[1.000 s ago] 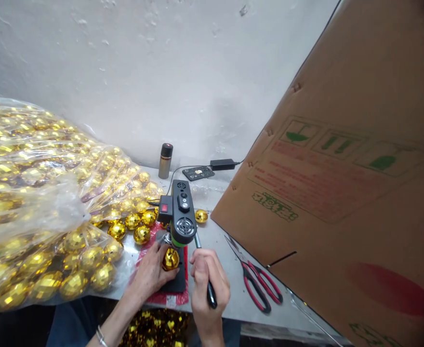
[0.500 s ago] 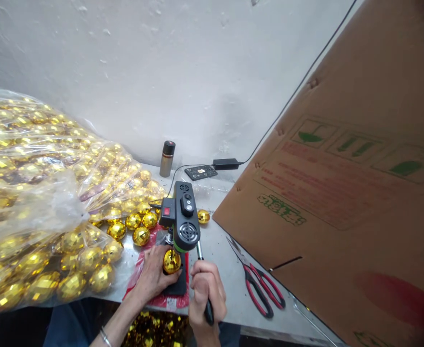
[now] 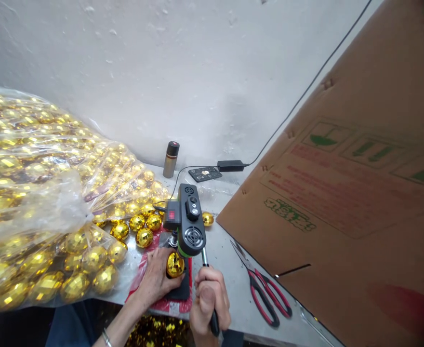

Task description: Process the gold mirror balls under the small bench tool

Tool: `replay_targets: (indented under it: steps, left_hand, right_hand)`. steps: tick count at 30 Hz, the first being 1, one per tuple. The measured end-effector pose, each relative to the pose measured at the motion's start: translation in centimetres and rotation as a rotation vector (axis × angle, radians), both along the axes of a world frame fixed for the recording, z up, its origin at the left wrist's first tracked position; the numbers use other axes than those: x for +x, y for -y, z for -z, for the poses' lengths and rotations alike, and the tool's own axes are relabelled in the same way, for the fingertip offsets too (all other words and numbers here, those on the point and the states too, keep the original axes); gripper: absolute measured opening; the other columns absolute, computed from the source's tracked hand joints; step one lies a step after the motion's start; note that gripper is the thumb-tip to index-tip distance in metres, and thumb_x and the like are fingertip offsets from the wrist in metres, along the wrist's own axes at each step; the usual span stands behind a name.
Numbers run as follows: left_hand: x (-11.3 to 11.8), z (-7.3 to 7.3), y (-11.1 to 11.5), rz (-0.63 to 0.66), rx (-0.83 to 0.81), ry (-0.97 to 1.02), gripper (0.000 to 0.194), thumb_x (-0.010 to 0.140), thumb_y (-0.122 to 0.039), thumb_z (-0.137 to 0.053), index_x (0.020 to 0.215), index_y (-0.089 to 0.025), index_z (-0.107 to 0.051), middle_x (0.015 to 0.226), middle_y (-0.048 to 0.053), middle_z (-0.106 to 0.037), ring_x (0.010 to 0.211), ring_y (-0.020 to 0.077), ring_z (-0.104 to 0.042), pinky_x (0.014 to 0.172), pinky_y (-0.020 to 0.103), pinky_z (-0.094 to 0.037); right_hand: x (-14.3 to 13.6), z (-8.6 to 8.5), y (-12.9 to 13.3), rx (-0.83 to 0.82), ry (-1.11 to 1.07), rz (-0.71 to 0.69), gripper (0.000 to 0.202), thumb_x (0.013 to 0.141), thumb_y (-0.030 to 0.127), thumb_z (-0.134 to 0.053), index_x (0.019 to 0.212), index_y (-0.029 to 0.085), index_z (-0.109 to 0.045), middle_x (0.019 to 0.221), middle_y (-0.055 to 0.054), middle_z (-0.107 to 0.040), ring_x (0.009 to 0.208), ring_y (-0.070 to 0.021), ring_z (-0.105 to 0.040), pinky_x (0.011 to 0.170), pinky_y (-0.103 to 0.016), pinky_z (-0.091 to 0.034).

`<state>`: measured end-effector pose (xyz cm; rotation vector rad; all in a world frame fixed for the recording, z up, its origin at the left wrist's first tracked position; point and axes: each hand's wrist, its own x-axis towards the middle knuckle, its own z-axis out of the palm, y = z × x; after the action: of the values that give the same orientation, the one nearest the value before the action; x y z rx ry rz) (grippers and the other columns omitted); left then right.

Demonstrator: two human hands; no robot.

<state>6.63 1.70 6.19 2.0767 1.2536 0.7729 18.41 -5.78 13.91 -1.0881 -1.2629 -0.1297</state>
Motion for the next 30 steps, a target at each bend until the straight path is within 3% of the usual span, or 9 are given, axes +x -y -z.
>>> replay_targets:
  steps: [17,30]
  left_hand:
    - [0.1,-0.3,0.1,-0.014,-0.017,0.009,0.041,0.074,-0.029,-0.076,0.114,-0.024,-0.067,0.108,0.008,-0.072,0.104,0.0335,-0.065,0.094,0.047,-0.048]
    - [0.3,0.0,0.2,-0.015,-0.031,0.015,0.045,0.075,-0.028,-0.076,0.118,-0.022,-0.066,0.110,0.010,-0.073,0.107,0.0348,-0.065,0.097,0.050,-0.046]
  right_hand:
    - [-0.2,0.1,-0.1,-0.004,-0.030,0.028,0.033,0.108,0.021,-0.042,0.079,0.024,-0.055,0.076,0.001,-0.058,0.064,-0.0141,-0.056,0.059,-0.028,-0.042]
    - [-0.5,-1.1,-0.4,0.028,-0.028,0.017,0.036,0.110,0.021,-0.040,0.075,0.023,-0.050,0.075,0.003,-0.054,0.063,-0.0112,-0.051,0.057,-0.025,-0.042]
